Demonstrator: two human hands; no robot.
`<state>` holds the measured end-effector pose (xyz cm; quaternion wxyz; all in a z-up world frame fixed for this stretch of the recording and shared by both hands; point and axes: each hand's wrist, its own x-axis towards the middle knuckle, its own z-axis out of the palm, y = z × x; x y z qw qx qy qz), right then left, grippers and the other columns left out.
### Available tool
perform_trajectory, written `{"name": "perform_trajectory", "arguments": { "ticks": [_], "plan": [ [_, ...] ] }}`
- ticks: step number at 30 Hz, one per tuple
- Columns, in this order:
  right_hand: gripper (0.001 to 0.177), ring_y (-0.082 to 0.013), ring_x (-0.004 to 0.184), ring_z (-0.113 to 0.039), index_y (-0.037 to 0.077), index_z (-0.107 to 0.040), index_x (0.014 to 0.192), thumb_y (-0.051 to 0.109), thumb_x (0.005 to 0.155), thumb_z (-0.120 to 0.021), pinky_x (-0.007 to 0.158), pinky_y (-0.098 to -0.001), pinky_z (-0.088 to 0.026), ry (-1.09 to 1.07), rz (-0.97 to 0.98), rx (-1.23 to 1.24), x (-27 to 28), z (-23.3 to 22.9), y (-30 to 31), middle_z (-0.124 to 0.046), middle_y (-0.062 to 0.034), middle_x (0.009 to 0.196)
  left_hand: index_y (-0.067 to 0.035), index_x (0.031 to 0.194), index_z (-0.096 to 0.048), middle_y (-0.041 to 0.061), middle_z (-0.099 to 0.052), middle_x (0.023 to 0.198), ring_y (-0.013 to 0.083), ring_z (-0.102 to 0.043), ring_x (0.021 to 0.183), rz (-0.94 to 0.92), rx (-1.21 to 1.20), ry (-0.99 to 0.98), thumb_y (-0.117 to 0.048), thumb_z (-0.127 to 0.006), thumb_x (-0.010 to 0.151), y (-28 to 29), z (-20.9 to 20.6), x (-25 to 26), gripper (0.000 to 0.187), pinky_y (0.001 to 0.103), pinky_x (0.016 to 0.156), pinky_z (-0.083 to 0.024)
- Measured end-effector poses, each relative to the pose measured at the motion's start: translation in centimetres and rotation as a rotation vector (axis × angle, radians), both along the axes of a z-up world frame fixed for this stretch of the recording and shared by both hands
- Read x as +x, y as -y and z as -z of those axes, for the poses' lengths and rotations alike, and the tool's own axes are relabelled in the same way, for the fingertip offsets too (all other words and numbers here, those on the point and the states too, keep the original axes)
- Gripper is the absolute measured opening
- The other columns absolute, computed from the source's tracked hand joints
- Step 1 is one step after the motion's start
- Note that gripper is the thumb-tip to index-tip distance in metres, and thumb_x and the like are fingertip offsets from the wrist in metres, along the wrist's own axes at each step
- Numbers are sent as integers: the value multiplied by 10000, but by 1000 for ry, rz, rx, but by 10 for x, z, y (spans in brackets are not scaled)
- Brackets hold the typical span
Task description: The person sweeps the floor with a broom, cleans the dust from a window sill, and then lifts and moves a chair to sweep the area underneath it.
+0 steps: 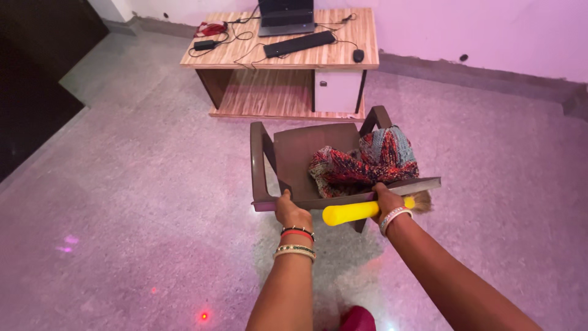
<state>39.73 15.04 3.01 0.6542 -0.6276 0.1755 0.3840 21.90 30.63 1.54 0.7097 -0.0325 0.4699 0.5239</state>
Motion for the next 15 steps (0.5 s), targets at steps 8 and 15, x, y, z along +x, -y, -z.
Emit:
{"name": "perform_trajectory", "arguments": {
  "ticks": [8, 15],
  "plan": [
    [246, -242, 609, -602, 78, -599, 952, 293, 877, -693, 551, -397, -555, 29, -70, -15, 22, 1, -29, -632, -82, 785, 8, 1173, -620, 102, -674, 1113, 257, -666, 957, -78, -53, -13, -132, -729, 885, -12, -12, 13, 338, 420, 889, -556],
    [246, -246, 657, -649, 62, -614, 977, 264, 866, -701, 593, -403, -594, 13, -27, 38, 29, -1, -50, -658, -93, 850, 17, 1189, -618, 125, -680, 1131, 275, -681, 948, -121, -6, -9, -89, -707, 871, -27, -19, 22, 347, 440, 874, -580]
  ]
}}
